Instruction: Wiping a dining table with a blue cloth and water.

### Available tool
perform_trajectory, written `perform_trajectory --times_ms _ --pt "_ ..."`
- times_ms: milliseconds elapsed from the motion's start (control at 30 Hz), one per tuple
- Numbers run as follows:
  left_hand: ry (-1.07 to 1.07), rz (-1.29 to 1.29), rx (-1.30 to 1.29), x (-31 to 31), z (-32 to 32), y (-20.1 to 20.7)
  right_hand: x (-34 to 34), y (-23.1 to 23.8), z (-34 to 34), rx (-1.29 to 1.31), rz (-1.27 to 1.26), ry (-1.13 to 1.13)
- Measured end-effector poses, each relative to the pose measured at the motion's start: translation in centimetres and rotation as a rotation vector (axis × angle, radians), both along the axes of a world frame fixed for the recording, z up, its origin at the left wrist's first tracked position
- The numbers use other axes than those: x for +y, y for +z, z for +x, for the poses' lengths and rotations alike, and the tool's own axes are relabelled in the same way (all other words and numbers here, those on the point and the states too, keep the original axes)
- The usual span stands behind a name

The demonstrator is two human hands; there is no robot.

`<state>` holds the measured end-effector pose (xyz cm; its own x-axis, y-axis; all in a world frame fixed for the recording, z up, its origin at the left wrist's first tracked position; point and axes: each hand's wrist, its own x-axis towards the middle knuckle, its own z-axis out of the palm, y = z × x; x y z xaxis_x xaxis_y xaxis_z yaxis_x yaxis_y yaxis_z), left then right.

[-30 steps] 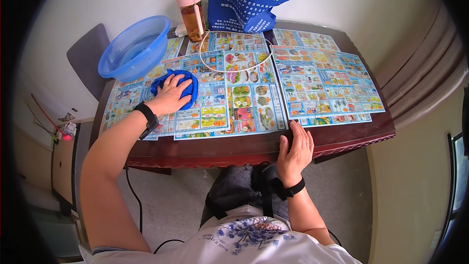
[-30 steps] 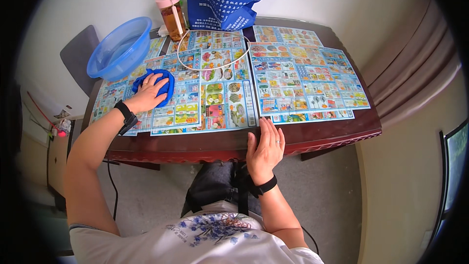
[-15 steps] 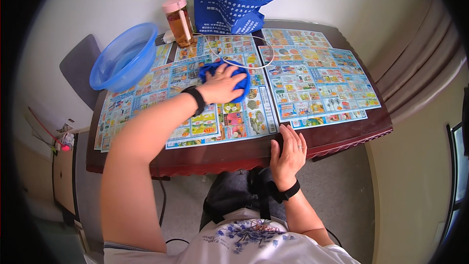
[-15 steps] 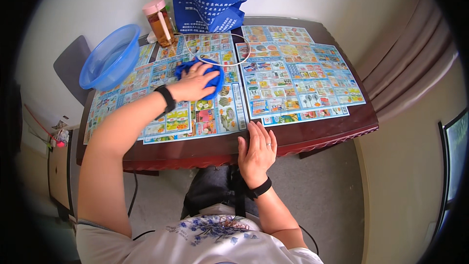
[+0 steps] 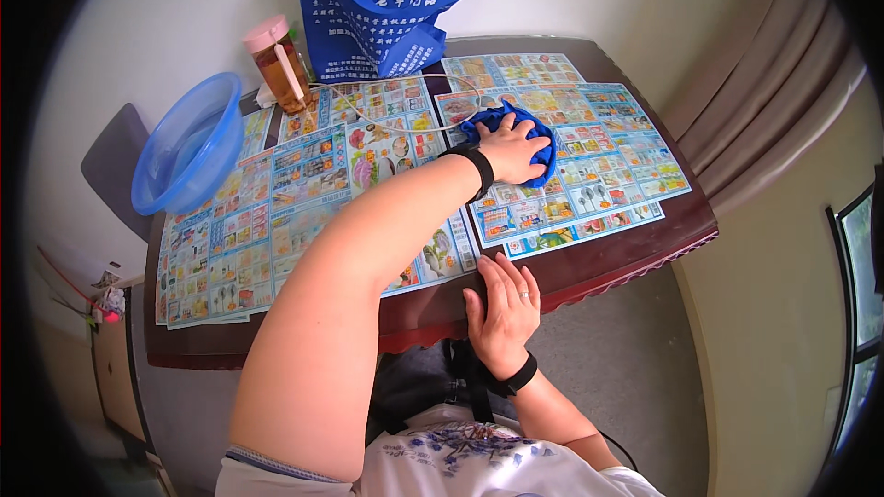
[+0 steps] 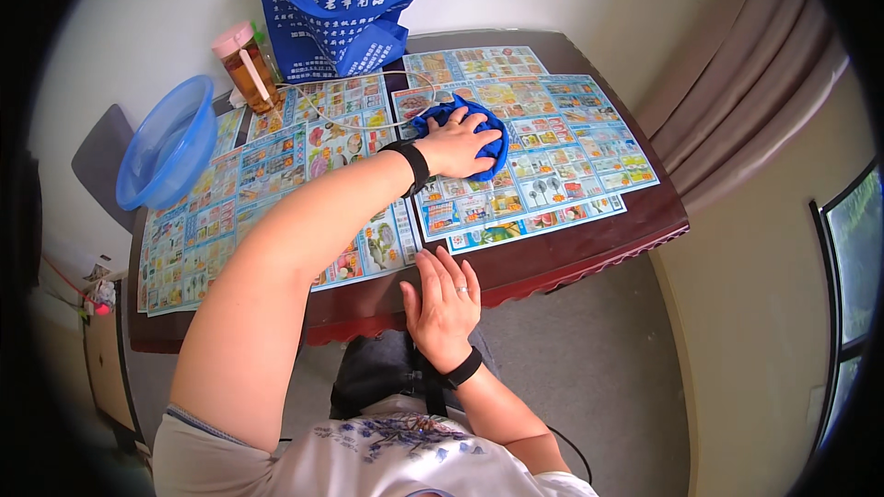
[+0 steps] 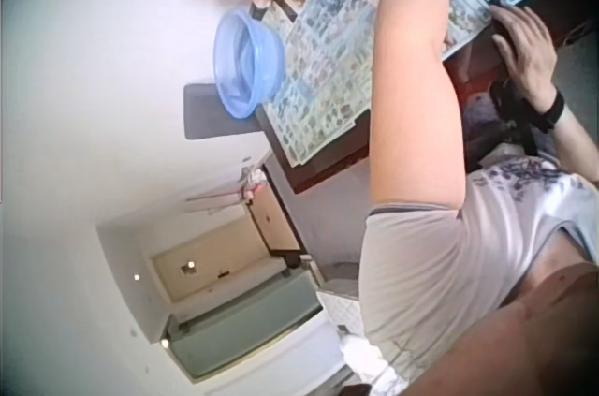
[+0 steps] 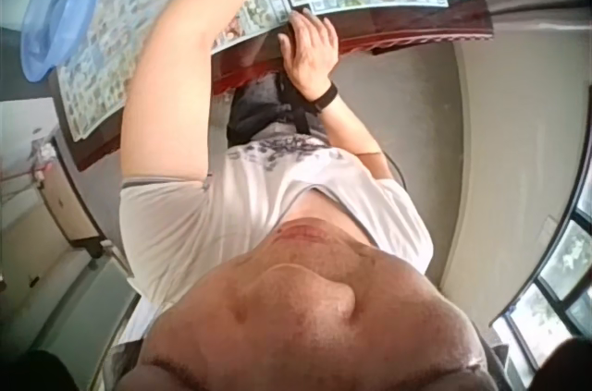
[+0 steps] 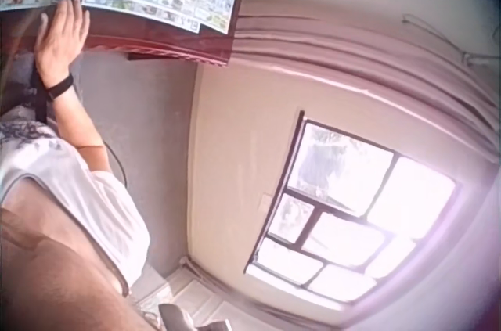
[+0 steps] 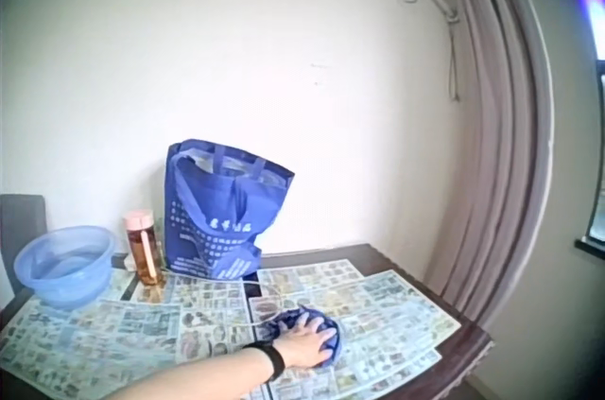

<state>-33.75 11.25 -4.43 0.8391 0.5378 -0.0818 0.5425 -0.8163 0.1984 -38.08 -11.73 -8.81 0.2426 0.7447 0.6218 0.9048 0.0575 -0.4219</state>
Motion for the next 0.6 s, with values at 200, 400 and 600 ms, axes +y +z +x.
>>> perform_trajectory --times_ms 200,400,600 --pt "-0.036 0.02 -0.042 0.3 -0.4 -0.2 0.0 0.3 0.2 -0.008 -0.018 -0.005" --pt "-0.091 0.061 -0.089 0.2 -3.7 -0.6 0.1 0.3 0.1 -0.013 -0.026 -0.003" --pt "-0.112 0.105 -0.073 -1.3 -11.5 -0.2 -0.2 0.5 -0.1 -0.011 -0.033 0.002"
